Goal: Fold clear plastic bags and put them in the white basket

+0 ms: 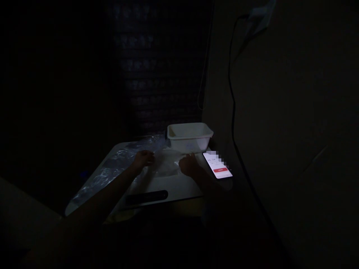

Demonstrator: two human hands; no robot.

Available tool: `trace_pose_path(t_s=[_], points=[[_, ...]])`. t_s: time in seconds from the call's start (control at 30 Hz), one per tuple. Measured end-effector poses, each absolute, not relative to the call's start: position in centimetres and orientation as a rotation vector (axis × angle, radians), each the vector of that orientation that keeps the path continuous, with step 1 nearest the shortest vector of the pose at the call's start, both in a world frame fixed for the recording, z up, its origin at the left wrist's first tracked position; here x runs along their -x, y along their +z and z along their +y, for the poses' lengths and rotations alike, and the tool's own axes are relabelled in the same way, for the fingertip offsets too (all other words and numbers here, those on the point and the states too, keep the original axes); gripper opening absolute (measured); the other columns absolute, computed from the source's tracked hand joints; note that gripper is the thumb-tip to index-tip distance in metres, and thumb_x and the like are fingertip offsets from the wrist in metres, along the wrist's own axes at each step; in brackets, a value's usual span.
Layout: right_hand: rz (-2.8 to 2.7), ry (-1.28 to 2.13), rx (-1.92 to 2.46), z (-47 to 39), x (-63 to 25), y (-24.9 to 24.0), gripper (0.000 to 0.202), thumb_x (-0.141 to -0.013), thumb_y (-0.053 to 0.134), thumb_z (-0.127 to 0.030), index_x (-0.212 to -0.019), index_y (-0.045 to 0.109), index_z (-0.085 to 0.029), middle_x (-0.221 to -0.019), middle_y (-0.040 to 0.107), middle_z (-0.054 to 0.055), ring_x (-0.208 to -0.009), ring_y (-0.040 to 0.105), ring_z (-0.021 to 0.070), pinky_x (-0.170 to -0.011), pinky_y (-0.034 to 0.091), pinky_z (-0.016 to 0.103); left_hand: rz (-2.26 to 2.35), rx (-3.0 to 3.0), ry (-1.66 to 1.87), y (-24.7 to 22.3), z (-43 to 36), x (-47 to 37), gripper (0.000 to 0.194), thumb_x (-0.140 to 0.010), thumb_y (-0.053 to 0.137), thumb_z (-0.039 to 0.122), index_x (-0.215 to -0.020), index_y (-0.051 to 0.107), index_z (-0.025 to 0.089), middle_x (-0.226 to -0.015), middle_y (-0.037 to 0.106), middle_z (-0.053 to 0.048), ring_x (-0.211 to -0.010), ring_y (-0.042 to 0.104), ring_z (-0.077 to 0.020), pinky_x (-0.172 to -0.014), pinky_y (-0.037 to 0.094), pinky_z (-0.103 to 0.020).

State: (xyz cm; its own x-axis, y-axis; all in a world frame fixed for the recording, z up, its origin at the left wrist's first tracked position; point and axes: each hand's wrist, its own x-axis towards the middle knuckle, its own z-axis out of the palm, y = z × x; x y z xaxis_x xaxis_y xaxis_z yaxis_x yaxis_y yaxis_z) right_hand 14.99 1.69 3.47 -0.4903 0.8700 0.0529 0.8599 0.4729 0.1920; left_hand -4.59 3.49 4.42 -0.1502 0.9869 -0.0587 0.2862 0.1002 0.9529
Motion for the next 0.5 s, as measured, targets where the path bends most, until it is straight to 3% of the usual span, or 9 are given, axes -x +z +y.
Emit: trace_pose_path(t_s=[0.23,0.5], points=[[2.582,0.359,-1.618,2.0,-16.4,3.3,0.027,-0.072,0.033,-0.017,-0.078,0.059,-0.014,-0.087,0.058,0.012,-0.082,0.049,0.0240,-0.067,0.031,0.037,1.796,-1.553,0.716,3.3,3.6,5.3,0.016,-0.066,0.043,0.020,-0.069,0.054,0.010,-0.057,0.059,-0.005,-0.049,0.056,-0.0120,-0.044,0.043,-0.019],[2.757,0.240,-1.562,1.9,-16.5,3.1,0.025,-0.070,0.034,-0.019,-0.071,0.059,-0.016,-0.082,0.058,0.007,-0.077,0.048,0.0171,-0.062,0.031,0.028,1.898,-1.798,0.320,3.6,3.6,5.5,0.018,-0.059,0.052,0.024,-0.046,0.055,0.013,-0.047,0.057,-0.006,-0.067,0.058,-0.0186,-0.056,0.041,-0.020]])
